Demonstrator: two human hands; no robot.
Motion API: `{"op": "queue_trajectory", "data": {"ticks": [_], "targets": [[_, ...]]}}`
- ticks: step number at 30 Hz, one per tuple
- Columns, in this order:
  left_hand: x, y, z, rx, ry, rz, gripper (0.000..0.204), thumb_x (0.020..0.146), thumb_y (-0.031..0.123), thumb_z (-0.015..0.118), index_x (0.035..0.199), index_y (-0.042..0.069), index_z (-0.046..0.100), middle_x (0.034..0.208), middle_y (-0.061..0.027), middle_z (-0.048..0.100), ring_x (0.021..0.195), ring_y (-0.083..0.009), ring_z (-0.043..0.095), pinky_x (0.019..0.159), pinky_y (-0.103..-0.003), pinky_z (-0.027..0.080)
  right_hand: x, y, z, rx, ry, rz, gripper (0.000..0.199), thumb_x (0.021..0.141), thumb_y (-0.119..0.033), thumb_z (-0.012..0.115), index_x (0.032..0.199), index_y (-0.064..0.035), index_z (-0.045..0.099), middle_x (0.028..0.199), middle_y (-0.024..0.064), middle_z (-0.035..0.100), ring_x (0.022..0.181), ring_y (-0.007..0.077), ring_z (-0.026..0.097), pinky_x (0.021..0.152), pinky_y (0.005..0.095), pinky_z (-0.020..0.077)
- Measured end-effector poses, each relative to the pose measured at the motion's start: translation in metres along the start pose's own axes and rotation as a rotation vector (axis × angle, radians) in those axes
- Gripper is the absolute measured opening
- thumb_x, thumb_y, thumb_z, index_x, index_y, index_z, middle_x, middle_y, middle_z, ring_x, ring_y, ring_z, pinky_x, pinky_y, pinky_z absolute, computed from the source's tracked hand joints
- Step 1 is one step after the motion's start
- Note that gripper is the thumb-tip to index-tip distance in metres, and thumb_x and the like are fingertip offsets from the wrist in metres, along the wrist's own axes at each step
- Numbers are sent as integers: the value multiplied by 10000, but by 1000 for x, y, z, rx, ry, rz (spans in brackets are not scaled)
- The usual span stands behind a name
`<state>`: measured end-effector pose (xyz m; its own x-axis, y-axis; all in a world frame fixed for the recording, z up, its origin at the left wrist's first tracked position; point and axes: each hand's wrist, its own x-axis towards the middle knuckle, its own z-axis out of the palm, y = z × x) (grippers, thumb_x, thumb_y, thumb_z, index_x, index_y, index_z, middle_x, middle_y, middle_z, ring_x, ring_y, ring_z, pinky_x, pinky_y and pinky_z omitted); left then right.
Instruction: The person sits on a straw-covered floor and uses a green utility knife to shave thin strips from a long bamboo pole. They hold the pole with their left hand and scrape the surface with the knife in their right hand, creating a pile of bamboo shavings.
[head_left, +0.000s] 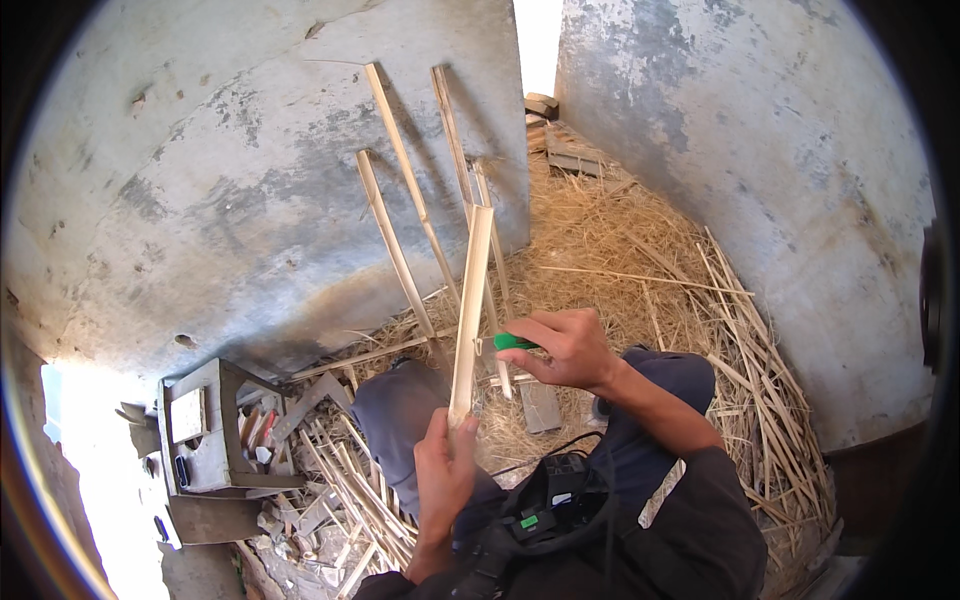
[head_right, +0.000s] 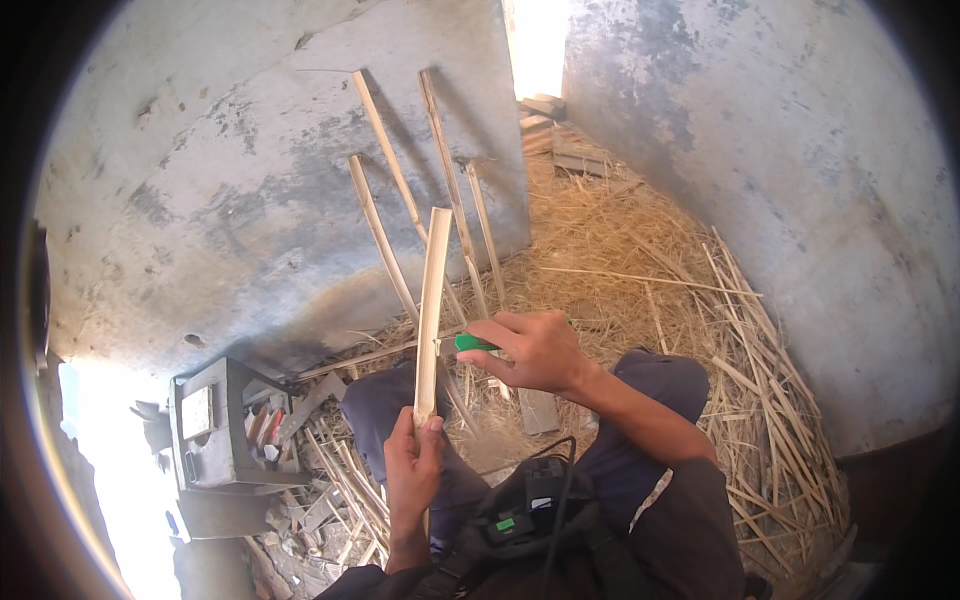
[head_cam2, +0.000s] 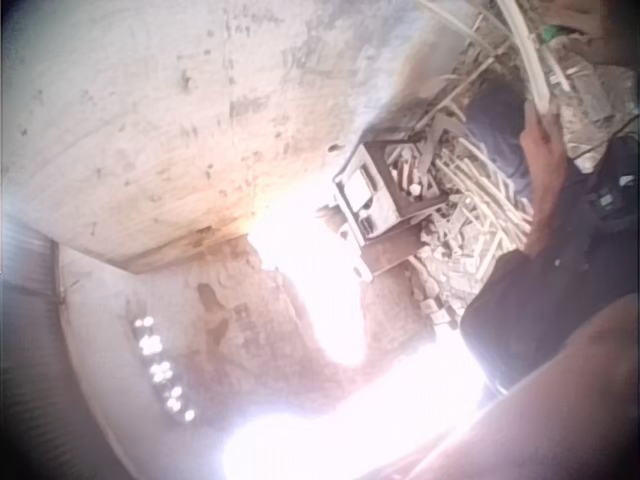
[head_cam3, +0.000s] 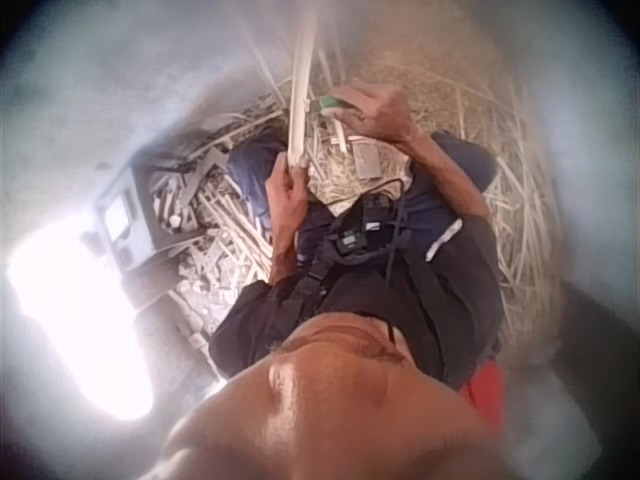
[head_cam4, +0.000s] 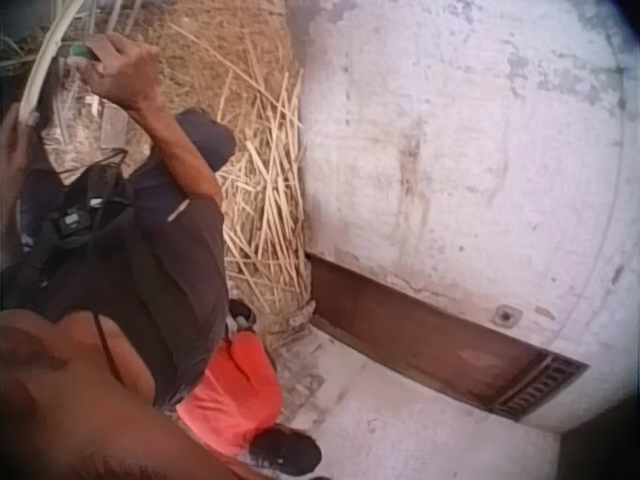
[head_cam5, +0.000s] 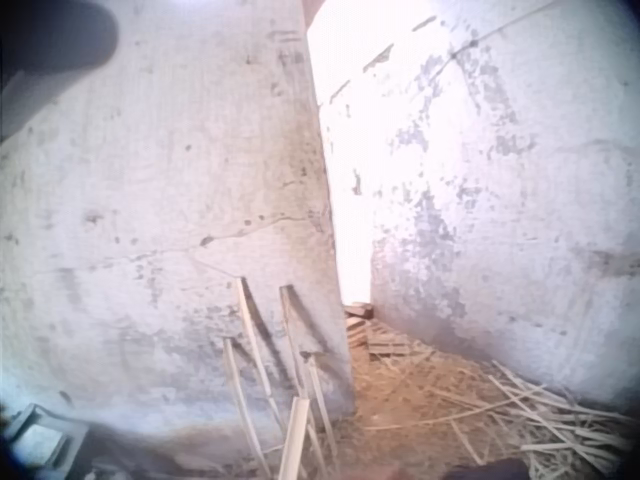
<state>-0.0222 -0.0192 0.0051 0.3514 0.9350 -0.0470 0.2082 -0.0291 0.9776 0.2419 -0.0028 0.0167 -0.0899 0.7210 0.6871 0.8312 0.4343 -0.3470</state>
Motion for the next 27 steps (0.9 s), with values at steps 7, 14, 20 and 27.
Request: {"op": "queue_trajectory", "data": {"ticks": [7, 14, 20, 27], "targets": [[-2, 2, -1, 61, 22, 2, 223, 1090, 181, 676, 1001, -15, 620, 600, -4, 445, 600, -43, 382, 522, -310, 321, 1, 0, -2, -22, 38, -23, 320, 931, -417, 850, 1043, -120, 807, 785, 17, 730, 598, 201, 704, 526, 341, 546], [-3, 1, 0, 79, -5, 4, 232, 1084, 180, 685, 999, -18, 597, 608, -43, 484, 591, -71, 410, 525, -331, 348, 3, 5, -5, -1, 55, 8, 328, 951, -412, 835, 1039, -96, 811, 803, 51, 751, 617, 213, 720, 538, 342, 553], [-15, 1, 3, 119, -77, -11, 261, 1086, 205, 680, 1021, -28, 581, 680, -163, 618, 586, -186, 566, 575, -380, 459, 9, 39, -14, 2, 207, 133, 349, 996, -386, 805, 1058, -43, 821, 900, 124, 806, 657, 241, 751, 573, 345, 574], [-19, -2, 2, 197, -154, -28, 275, 1085, 240, 688, 1090, -21, 603, 723, -240, 636, 603, -384, 647, 593, -416, 485, 5, 71, -22, -112, 218, 248, 373, 1054, -414, 734, 1124, -58, 823, 770, 70, 760, 547, 179, 631, 506, 332, 478]]}}
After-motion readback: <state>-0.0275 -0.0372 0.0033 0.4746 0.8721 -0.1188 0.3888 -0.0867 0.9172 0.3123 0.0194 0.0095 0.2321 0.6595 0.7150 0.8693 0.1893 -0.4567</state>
